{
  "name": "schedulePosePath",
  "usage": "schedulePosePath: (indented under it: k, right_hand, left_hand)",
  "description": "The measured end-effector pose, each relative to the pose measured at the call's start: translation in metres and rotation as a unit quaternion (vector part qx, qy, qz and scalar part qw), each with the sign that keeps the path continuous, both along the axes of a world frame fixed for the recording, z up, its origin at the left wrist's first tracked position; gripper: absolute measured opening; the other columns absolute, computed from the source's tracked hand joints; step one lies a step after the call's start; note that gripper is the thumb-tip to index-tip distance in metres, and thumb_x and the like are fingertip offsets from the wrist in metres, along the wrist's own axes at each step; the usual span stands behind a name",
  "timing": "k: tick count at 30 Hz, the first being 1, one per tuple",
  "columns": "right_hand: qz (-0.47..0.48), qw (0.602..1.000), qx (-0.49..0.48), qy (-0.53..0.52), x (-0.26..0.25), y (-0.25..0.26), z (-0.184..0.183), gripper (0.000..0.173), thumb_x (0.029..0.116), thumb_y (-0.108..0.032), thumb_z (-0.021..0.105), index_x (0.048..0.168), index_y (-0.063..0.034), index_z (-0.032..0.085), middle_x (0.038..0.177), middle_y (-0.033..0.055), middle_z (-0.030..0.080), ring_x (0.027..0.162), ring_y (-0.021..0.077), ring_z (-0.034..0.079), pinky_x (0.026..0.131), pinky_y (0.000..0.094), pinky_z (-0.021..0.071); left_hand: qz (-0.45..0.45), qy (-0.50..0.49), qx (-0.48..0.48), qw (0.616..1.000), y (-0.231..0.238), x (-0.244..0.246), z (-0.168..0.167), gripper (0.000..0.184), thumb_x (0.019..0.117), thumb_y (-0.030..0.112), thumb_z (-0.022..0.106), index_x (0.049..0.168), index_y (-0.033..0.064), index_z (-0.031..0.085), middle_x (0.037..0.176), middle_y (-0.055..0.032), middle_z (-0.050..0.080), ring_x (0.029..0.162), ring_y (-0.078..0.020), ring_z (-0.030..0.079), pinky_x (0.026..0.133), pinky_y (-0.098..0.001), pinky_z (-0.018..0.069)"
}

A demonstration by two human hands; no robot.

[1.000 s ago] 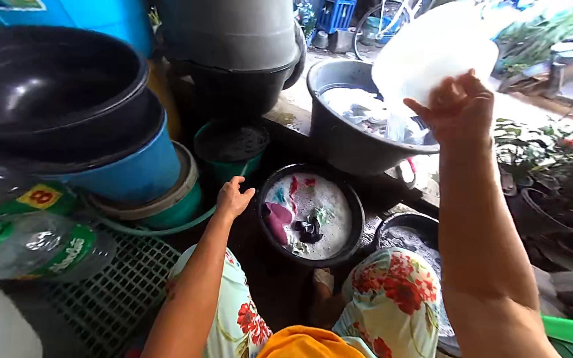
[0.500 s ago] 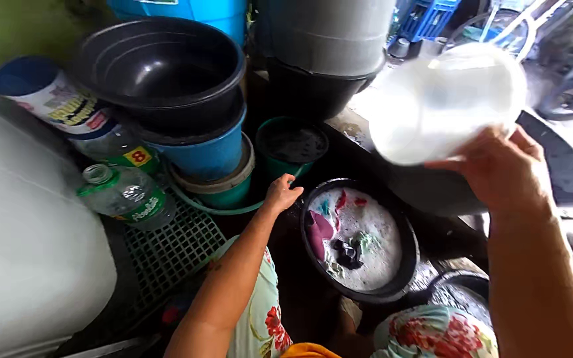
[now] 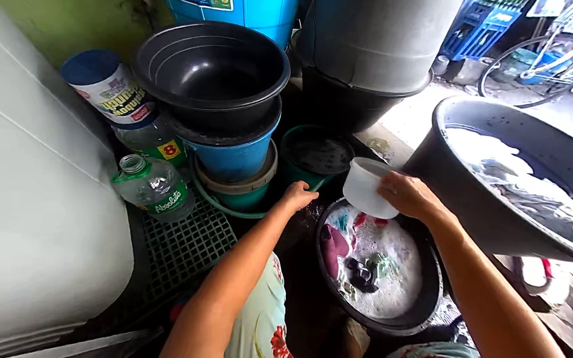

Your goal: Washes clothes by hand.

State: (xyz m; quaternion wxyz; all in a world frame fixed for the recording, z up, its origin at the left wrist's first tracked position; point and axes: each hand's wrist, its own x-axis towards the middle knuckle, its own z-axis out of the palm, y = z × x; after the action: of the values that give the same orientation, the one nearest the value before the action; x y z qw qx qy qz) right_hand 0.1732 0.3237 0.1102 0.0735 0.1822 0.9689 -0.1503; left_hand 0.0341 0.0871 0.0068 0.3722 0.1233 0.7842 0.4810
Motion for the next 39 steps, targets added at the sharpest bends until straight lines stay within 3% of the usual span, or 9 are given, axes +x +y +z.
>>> schedulePosePath:
  k: [4, 10, 12, 16, 19, 22, 26, 33, 39]
  right_hand:
    - [0.011, 0.998, 0.014, -0.060, 0.016, 0.004, -0.020, 0.035, 0.1015, -0.028, 0.061, 0.125, -0.0033, 0.065, 0.123, 0.0242, 0.066, 0.122, 0.0445, 0.060, 0.099, 0.0675, 0.0457]
    - [0.030, 0.995, 0.028, -0.091, 0.030, 0.006, -0.025, 0.032, 0.0977, -0.026, 0.068, 0.121, -0.0036, 0.069, 0.123, 0.0218, 0.066, 0.126, 0.0433, 0.056, 0.098, 0.0636, 0.0472]
    - [0.052, 0.994, 0.012, -0.090, 0.028, 0.013, -0.027, 0.031, 0.0980, -0.025, 0.068, 0.120, -0.0027, 0.069, 0.121, 0.0214, 0.067, 0.124, 0.0419, 0.057, 0.101, 0.0608, 0.0466]
    - [0.070, 0.995, 0.013, -0.074, 0.008, 0.015, -0.023, 0.028, 0.0979, -0.024, 0.068, 0.118, -0.0043, 0.071, 0.118, 0.0203, 0.068, 0.121, 0.0409, 0.060, 0.100, 0.0615, 0.0473]
    - [0.059, 0.997, 0.038, -0.045, -0.008, 0.012, -0.014, 0.022, 0.0966, -0.022, 0.070, 0.113, -0.0069, 0.074, 0.113, 0.0187, 0.070, 0.116, 0.0410, 0.062, 0.094, 0.0632, 0.0495]
    - [0.062, 0.995, 0.074, 0.005, -0.027, 0.007, -0.011, 0.017, 0.0944, -0.019, 0.073, 0.106, -0.0074, 0.075, 0.106, 0.0179, 0.070, 0.112, 0.0413, 0.063, 0.087, 0.0621, 0.0520]
    - [0.111, 0.981, 0.122, 0.103, -0.066, 0.011, -0.037, 0.014, 0.0894, -0.014, 0.077, 0.101, -0.0072, 0.074, 0.100, 0.0189, 0.069, 0.107, 0.0447, 0.063, 0.076, 0.0625, 0.0545]
    - [0.101, 0.981, 0.099, 0.133, -0.146, 0.016, -0.072, 0.027, 0.0961, -0.015, 0.069, 0.121, -0.0040, 0.070, 0.124, 0.0231, 0.065, 0.126, 0.0436, 0.056, 0.099, 0.0596, 0.0504]
    - [0.045, 0.987, 0.034, 0.153, -0.151, 0.036, -0.075, 0.026, 0.0929, -0.014, 0.072, 0.116, -0.0029, 0.071, 0.120, 0.0236, 0.065, 0.125, 0.0449, 0.055, 0.099, 0.0623, 0.0492]
  left_hand:
    - [0.107, -0.086, 0.068, 0.988, 0.028, -0.041, -0.019, 0.068, 0.0986, 0.032, 0.071, 0.149, -0.0023, 0.040, 0.137, -0.0292, 0.056, 0.116, -0.0380, 0.063, 0.096, -0.0483, 0.0540]
    - [0.345, -0.181, 0.204, 0.898, 0.074, -0.081, -0.062, 0.074, 0.1029, 0.027, 0.065, 0.159, 0.0071, 0.019, 0.149, -0.0273, 0.045, 0.113, -0.0349, 0.065, 0.087, -0.0438, 0.0597]
    - [0.353, -0.162, 0.190, 0.902, 0.079, -0.091, -0.069, 0.071, 0.1026, 0.026, 0.065, 0.157, 0.0074, 0.023, 0.137, -0.0262, 0.052, 0.092, -0.0275, 0.068, 0.074, -0.0365, 0.0601]
    - [0.333, -0.139, 0.111, 0.926, 0.078, -0.103, -0.062, 0.052, 0.0988, 0.020, 0.064, 0.143, 0.0034, 0.044, 0.108, -0.0180, 0.061, 0.075, -0.0190, 0.062, 0.065, -0.0305, 0.0545]
    - [0.355, -0.179, 0.155, 0.904, 0.074, -0.104, -0.029, 0.028, 0.0981, 0.017, 0.058, 0.123, 0.0041, 0.055, 0.088, -0.0092, 0.062, 0.060, -0.0103, 0.057, 0.053, -0.0220, 0.0480]
    - [0.361, -0.251, 0.252, 0.862, 0.063, -0.108, -0.012, 0.011, 0.0980, 0.012, 0.050, 0.107, 0.0067, 0.053, 0.075, -0.0055, 0.058, 0.050, -0.0068, 0.053, 0.044, -0.0170, 0.0437]
    - [0.351, -0.282, 0.322, 0.833, 0.054, -0.109, 0.004, 0.005, 0.1000, 0.011, 0.044, 0.098, 0.0086, 0.049, 0.070, -0.0044, 0.059, 0.045, -0.0041, 0.051, 0.040, -0.0141, 0.0416]
    - [0.359, -0.257, 0.330, 0.834, 0.052, -0.110, 0.006, 0.006, 0.1004, 0.012, 0.046, 0.103, 0.0080, 0.049, 0.074, -0.0063, 0.061, 0.045, -0.0056, 0.052, 0.039, -0.0145, 0.0419]
    - [0.361, -0.266, 0.352, 0.822, 0.049, -0.109, 0.013, 0.008, 0.1016, 0.011, 0.044, 0.096, 0.0092, 0.049, 0.070, -0.0044, 0.059, 0.044, -0.0042, 0.052, 0.039, -0.0135, 0.0419]
